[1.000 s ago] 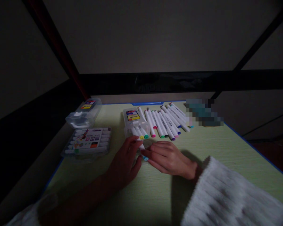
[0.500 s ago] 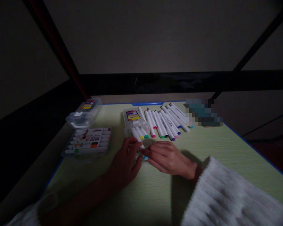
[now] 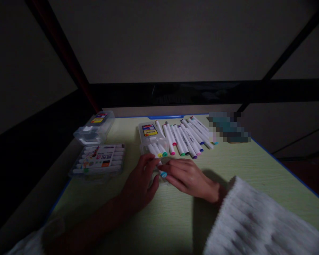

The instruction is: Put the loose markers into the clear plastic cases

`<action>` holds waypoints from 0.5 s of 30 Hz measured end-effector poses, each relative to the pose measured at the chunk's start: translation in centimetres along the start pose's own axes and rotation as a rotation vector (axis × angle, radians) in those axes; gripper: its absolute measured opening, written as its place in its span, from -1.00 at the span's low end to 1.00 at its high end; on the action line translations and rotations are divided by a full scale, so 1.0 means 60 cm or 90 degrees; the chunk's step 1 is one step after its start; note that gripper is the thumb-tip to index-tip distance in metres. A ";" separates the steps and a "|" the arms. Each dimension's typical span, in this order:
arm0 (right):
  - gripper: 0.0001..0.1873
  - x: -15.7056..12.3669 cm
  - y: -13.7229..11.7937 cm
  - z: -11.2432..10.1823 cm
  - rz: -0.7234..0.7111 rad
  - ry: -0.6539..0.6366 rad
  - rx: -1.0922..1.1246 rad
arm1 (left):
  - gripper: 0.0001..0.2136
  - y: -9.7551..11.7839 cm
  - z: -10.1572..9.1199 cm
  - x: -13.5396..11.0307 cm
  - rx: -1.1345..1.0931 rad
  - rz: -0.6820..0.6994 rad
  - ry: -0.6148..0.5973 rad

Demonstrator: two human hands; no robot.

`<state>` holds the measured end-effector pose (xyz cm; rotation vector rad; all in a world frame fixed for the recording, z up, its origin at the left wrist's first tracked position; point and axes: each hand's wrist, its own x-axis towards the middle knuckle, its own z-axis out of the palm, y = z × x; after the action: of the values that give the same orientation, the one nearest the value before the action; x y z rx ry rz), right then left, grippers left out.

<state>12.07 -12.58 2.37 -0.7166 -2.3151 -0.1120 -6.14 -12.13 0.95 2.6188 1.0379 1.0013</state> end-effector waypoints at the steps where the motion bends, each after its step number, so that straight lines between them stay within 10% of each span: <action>1: -0.74 -0.001 0.000 0.001 0.017 -0.005 0.022 | -0.64 0.000 0.000 0.000 -0.001 0.000 0.001; 15: -0.84 0.000 -0.005 0.009 0.162 0.010 0.205 | -0.64 -0.001 -0.001 0.000 -0.009 -0.006 -0.010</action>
<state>11.58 -12.70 1.98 -0.8274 -2.1361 0.3612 -6.20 -12.07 0.96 2.6041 1.0345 0.9800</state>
